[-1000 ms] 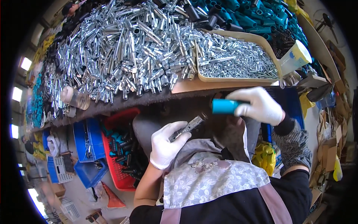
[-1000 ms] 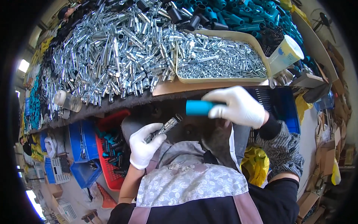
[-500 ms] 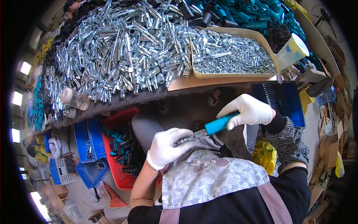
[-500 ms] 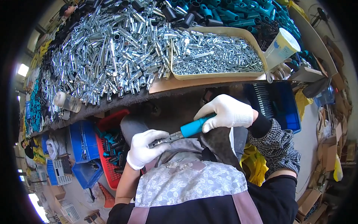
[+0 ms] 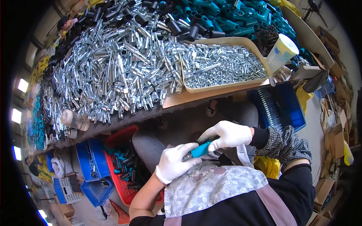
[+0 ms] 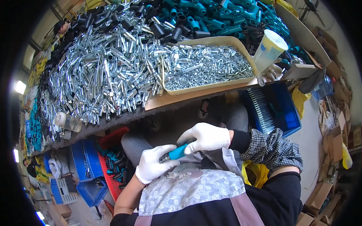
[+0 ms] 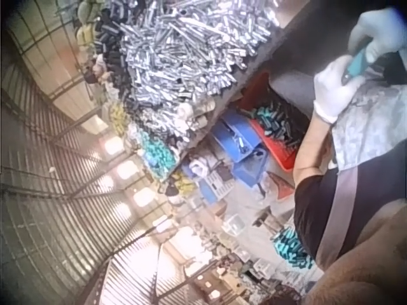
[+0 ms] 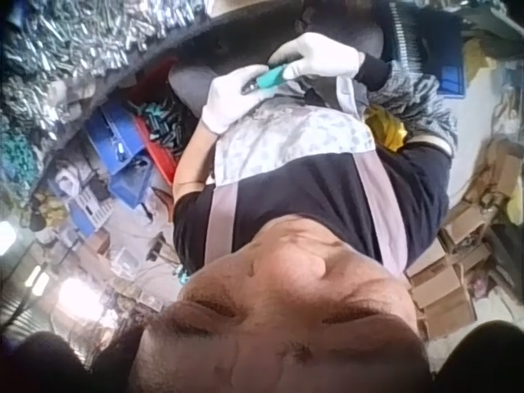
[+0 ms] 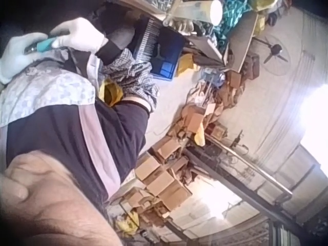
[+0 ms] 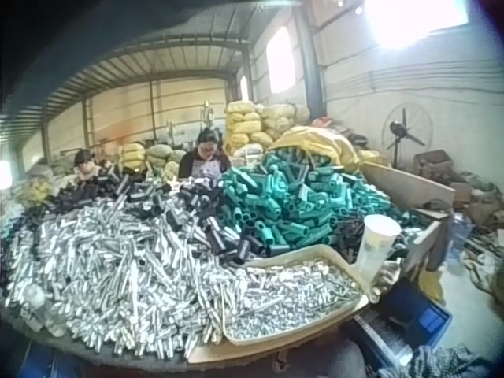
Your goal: Assembling small mechanical components consisting of metal tubes, springs, and plastic housings at a workbench.
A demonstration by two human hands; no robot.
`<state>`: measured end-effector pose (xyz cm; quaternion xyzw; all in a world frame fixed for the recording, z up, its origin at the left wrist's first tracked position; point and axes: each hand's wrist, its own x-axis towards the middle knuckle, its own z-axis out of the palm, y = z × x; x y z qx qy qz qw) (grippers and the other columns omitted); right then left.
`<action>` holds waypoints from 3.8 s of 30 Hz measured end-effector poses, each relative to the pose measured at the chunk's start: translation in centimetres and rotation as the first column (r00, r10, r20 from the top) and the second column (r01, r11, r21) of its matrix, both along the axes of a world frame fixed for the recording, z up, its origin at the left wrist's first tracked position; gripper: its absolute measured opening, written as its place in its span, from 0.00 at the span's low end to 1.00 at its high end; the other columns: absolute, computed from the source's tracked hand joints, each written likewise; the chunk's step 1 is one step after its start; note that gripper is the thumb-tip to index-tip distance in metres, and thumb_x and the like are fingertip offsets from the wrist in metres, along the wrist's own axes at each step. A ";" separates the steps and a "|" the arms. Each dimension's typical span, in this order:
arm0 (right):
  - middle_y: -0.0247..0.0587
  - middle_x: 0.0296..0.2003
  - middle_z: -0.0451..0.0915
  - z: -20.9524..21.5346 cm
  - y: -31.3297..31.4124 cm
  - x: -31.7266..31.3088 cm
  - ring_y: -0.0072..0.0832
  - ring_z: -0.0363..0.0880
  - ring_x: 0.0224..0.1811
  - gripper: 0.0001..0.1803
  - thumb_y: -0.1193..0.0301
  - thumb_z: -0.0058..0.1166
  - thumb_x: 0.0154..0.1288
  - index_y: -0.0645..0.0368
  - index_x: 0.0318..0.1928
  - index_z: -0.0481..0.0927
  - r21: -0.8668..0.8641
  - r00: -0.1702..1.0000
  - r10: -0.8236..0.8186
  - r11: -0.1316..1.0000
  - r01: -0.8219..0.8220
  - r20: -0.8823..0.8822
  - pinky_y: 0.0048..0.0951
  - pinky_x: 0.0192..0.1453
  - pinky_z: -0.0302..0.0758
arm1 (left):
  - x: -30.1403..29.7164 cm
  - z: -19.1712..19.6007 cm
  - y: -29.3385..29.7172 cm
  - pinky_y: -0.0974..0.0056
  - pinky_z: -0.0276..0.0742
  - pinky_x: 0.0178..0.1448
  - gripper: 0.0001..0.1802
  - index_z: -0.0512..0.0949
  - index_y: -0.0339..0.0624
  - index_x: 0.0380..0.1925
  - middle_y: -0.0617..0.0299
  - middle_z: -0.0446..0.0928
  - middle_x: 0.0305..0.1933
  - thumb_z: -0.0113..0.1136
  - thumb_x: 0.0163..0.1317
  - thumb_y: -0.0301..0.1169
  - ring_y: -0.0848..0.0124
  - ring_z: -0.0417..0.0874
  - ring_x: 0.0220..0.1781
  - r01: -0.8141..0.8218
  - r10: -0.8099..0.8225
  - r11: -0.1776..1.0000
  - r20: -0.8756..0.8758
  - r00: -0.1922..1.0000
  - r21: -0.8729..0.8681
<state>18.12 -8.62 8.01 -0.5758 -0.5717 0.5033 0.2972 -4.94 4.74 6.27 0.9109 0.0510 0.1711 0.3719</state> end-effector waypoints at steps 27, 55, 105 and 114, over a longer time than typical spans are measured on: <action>0.38 0.28 0.82 0.5 0.4 1.0 0.19 0.76 0.22 0.34 0.58 0.63 0.67 0.68 0.65 0.74 -0.213 0.979 0.039 0.974 -0.082 -0.198 0.23 0.26 0.71 | 2.8 -0.3 -1.0 0.60 0.83 0.39 0.31 0.81 0.39 0.56 0.49 0.84 0.35 0.77 0.52 0.38 0.56 0.88 0.34 0.080 -0.078 0.988 0.023 0.997 -0.131; 0.61 0.36 0.85 1.4 13.9 23.6 0.52 0.87 0.40 0.17 0.64 0.57 0.53 0.65 0.35 0.88 0.150 0.223 -0.206 0.958 0.243 0.953 0.45 0.46 0.82 | 2.6 -0.5 -0.6 0.57 0.82 0.43 0.29 0.80 0.42 0.57 0.46 0.84 0.39 0.74 0.54 0.35 0.50 0.87 0.39 -0.075 0.074 0.997 -0.047 0.996 -0.020; 0.49 0.22 0.80 -1.4 2.1 -0.1 0.36 0.80 0.24 0.24 0.53 0.61 0.66 0.68 0.38 0.83 -0.120 0.986 0.150 0.983 -0.141 0.070 0.38 0.32 0.75 | 1.0 0.3 -0.7 0.57 0.80 0.32 0.25 0.81 0.51 0.53 0.59 0.80 0.29 0.70 0.54 0.42 0.57 0.85 0.28 -0.010 0.045 0.957 -0.113 0.993 0.290; 0.38 0.33 0.82 2.1 2.5 4.5 0.40 0.83 0.37 0.06 0.68 0.56 0.62 0.51 0.34 0.85 0.636 0.694 -0.434 0.771 -0.045 0.575 0.38 0.41 0.79 | 2.3 0.5 0.2 0.56 0.80 0.44 0.27 0.82 0.41 0.49 0.53 0.82 0.39 0.74 0.44 0.26 0.53 0.84 0.40 -0.150 0.131 0.976 0.128 0.983 0.155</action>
